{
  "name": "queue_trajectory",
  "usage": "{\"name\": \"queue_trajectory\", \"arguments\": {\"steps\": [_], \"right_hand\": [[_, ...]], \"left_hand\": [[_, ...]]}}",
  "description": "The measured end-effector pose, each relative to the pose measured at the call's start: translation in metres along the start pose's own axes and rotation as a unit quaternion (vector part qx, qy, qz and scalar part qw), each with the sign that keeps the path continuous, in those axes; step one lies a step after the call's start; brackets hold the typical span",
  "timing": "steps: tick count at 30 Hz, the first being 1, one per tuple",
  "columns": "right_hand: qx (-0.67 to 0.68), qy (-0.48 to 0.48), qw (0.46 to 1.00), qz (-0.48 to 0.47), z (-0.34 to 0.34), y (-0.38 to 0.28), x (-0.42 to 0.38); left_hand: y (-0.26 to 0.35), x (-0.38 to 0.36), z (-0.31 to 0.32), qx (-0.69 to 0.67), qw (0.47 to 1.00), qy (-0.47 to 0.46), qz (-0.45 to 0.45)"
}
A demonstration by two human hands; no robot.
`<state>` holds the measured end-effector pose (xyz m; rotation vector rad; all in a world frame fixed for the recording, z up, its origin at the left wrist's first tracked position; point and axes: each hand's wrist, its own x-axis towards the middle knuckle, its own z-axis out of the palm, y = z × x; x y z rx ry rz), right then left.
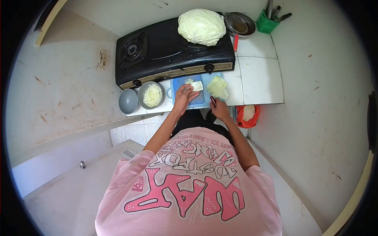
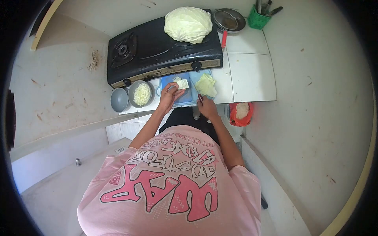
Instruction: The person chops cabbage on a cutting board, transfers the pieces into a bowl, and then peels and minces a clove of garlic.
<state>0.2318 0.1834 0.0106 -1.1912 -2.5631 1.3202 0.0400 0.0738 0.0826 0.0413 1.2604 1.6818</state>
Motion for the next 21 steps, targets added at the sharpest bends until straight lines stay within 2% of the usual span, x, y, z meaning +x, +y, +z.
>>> {"name": "queue_trajectory", "arguments": {"steps": [4,10,16,19,21], "right_hand": [[-0.041,0.058,0.994,-0.088,0.007,-0.003,0.003],[-0.081,0.029,0.994,-0.067,-0.01,-0.019,0.001],[-0.076,0.075,0.992,-0.068,-0.047,-0.032,0.001],[0.14,0.172,0.973,-0.069,-0.067,-0.05,0.006],[0.352,0.161,0.921,-0.033,-0.087,-0.076,0.0]], "left_hand": [[0.009,-0.009,0.006,-0.013,1.0,0.002,0.015],[0.023,-0.012,0.025,-0.043,0.999,-0.017,0.013],[0.031,-0.002,0.045,-0.073,0.995,-0.062,0.003],[0.038,-0.004,0.06,-0.021,0.997,-0.077,0.018],[0.041,-0.005,0.069,0.018,0.995,-0.09,0.033]]}}
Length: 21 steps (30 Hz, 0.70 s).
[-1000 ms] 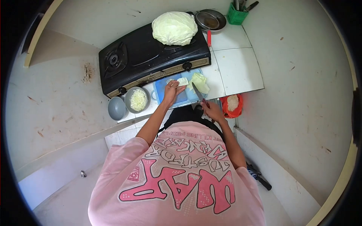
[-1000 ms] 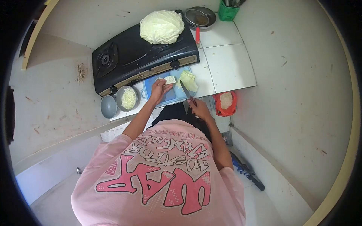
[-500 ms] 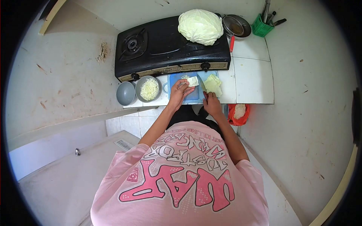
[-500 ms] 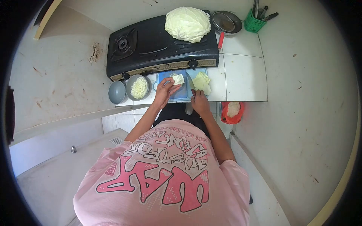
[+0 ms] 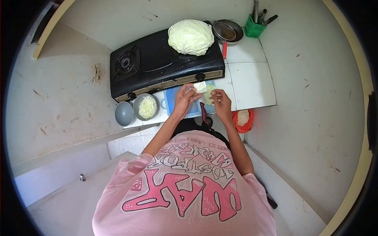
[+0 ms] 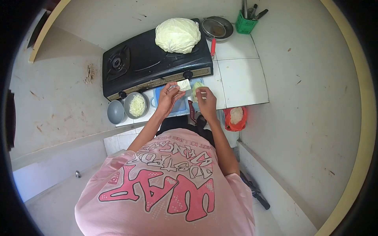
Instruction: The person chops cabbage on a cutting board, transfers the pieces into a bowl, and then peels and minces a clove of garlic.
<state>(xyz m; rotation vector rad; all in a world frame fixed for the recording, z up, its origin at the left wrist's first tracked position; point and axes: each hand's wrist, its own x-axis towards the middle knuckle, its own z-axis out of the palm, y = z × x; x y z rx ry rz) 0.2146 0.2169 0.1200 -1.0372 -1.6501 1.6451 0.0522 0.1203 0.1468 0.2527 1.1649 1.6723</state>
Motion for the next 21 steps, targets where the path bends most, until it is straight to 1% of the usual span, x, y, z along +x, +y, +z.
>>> {"name": "queue_trajectory", "arguments": {"steps": [1,4,8,11,13,14,16,17,21], "right_hand": [[0.105,0.009,0.994,0.034,0.001,-0.017,0.0],[0.179,0.011,0.984,0.01,0.002,-0.038,0.0],[0.155,0.01,0.988,-0.02,0.003,-0.044,-0.004],[0.124,0.021,0.991,-0.04,0.004,-0.053,-0.011],[0.089,0.037,0.994,-0.06,0.004,-0.059,-0.012],[0.05,0.036,0.995,-0.084,0.003,-0.064,-0.012],[-0.027,0.033,0.991,-0.129,0.0,-0.077,-0.014],[-0.042,0.03,0.989,-0.141,-0.001,-0.081,-0.015],[-0.085,0.018,0.98,-0.18,-0.002,-0.092,-0.017]], "left_hand": [[0.001,-0.001,0.004,0.015,1.0,-0.008,0.007],[-0.001,-0.001,0.009,0.052,0.998,-0.038,0.027],[0.0,-0.003,0.014,0.077,0.994,-0.063,0.04],[0.001,-0.007,0.014,0.067,0.995,-0.065,0.045],[0.008,-0.01,0.018,0.106,0.987,-0.076,0.095],[0.012,-0.012,0.021,0.125,0.981,-0.081,0.121],[0.022,-0.018,0.029,0.191,0.964,-0.073,0.168],[0.027,-0.021,0.033,0.224,0.953,-0.068,0.19],[0.047,-0.026,0.043,0.347,0.905,-0.091,0.227]]}}
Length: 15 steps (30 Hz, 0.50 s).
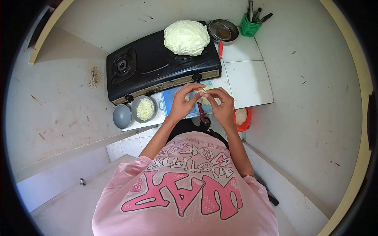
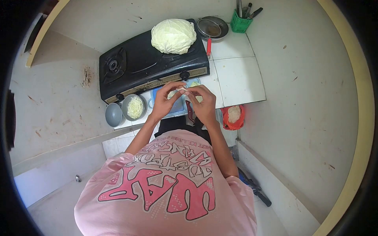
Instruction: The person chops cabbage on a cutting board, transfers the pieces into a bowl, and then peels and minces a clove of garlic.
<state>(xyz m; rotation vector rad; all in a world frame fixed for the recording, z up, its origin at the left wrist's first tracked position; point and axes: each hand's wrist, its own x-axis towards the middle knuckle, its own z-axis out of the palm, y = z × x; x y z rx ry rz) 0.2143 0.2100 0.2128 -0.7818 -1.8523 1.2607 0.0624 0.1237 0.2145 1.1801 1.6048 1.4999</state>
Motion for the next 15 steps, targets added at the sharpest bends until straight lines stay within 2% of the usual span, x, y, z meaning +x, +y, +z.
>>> {"name": "queue_trajectory", "arguments": {"steps": [2,8,13,15], "right_hand": [[-0.007,-0.005,1.0,-0.012,-0.002,-0.005,0.001],[-0.048,-0.037,0.998,-0.021,-0.012,-0.011,0.0],[-0.058,-0.05,0.997,-0.031,-0.013,-0.013,-0.002],[-0.033,-0.045,0.998,-0.004,-0.012,-0.02,-0.002]], "left_hand": [[0.01,0.003,-0.005,0.071,0.997,-0.018,0.009],[0.014,0.004,-0.009,0.147,0.984,-0.02,0.101],[0.015,0.001,-0.008,0.136,0.987,-0.013,0.09],[0.013,-0.001,-0.007,0.117,0.991,-0.005,0.07]]}}
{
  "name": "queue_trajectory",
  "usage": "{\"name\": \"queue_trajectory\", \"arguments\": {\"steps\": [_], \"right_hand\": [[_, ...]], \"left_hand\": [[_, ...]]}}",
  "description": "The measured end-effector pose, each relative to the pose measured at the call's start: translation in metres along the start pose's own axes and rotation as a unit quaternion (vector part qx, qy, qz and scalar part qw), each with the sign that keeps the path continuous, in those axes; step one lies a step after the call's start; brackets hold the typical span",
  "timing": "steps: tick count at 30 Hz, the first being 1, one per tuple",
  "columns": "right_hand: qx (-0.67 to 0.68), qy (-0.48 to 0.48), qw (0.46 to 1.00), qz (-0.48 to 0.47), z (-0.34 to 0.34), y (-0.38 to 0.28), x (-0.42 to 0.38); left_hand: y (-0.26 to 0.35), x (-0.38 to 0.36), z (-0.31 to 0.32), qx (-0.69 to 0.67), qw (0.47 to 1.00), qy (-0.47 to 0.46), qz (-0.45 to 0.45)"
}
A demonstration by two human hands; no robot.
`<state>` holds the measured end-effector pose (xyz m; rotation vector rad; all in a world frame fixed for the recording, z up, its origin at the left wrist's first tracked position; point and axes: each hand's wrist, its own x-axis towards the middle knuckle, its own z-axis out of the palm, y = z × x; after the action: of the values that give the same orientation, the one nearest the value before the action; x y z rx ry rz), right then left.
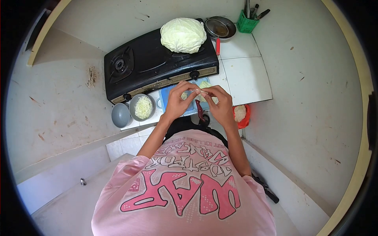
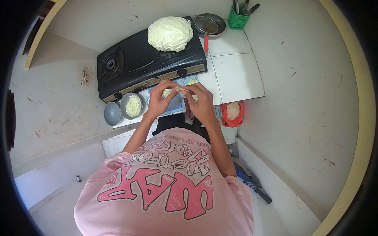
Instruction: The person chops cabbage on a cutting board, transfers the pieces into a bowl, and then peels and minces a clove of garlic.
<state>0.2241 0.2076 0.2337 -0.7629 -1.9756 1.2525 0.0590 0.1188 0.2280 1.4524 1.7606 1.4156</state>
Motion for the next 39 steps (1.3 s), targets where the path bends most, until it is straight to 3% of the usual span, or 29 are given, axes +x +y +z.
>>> {"name": "queue_trajectory", "arguments": {"steps": [5,23,29,39], "right_hand": [[0.028,0.009,0.999,0.013,0.003,0.004,-0.002],[0.013,-0.034,0.999,0.001,-0.003,0.001,-0.006],[-0.006,-0.062,0.998,-0.007,-0.003,0.006,-0.007],[0.017,-0.053,0.998,-0.002,-0.002,0.005,-0.013]], "left_hand": [[-0.001,-0.006,0.003,-0.044,0.998,-0.002,-0.054],[0.008,-0.004,0.001,-0.016,0.999,-0.014,-0.032],[-0.005,-0.007,0.004,-0.062,0.997,-0.014,-0.04],[-0.001,-0.007,-0.001,-0.251,0.964,-0.043,-0.082]]}}
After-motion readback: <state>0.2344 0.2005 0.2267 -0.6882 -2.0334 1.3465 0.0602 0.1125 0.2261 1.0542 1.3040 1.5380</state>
